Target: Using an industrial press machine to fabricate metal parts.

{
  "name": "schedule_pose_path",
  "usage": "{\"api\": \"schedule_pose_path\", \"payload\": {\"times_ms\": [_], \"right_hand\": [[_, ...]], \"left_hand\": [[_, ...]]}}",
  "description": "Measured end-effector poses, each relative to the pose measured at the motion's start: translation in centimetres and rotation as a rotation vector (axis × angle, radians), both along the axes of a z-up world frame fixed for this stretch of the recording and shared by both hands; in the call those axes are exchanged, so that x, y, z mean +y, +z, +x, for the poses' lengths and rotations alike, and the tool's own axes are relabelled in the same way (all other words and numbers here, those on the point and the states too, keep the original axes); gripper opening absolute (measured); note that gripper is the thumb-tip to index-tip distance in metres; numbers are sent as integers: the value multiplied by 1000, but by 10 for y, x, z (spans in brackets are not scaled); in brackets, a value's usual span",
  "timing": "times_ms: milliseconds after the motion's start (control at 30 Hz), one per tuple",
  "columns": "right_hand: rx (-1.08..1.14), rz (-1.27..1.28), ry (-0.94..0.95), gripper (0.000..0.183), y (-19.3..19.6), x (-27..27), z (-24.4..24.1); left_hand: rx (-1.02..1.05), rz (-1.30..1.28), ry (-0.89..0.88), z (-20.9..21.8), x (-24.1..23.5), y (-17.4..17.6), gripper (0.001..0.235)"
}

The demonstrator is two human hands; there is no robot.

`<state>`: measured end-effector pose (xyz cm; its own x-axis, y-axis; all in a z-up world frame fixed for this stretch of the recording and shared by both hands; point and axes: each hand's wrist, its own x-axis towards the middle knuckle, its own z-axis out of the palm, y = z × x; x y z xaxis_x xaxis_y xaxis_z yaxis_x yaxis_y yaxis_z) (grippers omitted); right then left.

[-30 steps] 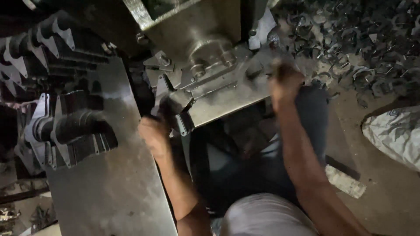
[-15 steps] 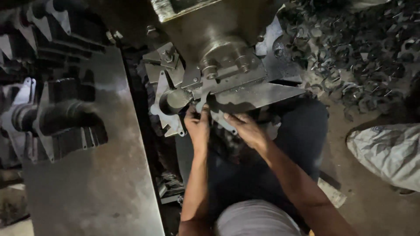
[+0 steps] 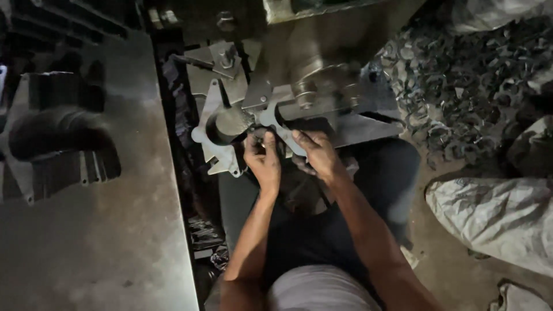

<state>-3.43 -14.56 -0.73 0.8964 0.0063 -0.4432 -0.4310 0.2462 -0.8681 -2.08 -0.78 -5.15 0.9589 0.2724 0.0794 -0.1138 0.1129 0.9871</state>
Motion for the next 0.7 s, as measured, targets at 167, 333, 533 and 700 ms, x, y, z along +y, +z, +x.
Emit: {"api": "schedule_pose_path", "payload": {"times_ms": [167,333,533,700], "right_hand": [[-101,65,-43,40,-55,-13,9],[-177,119,-34,59,-15,-58,-41],[-340,-286,-161,55,6,-64,-31],[-133,-174,-225,75,31,-67,-17]], "left_hand": [[-131,38,25,-6,-4,-18,17],[-478,505,62,-35,-20,39,38],[-709,1053,23,9,-3,73,56],[-1197,934,-41,35,13,98,49]]}}
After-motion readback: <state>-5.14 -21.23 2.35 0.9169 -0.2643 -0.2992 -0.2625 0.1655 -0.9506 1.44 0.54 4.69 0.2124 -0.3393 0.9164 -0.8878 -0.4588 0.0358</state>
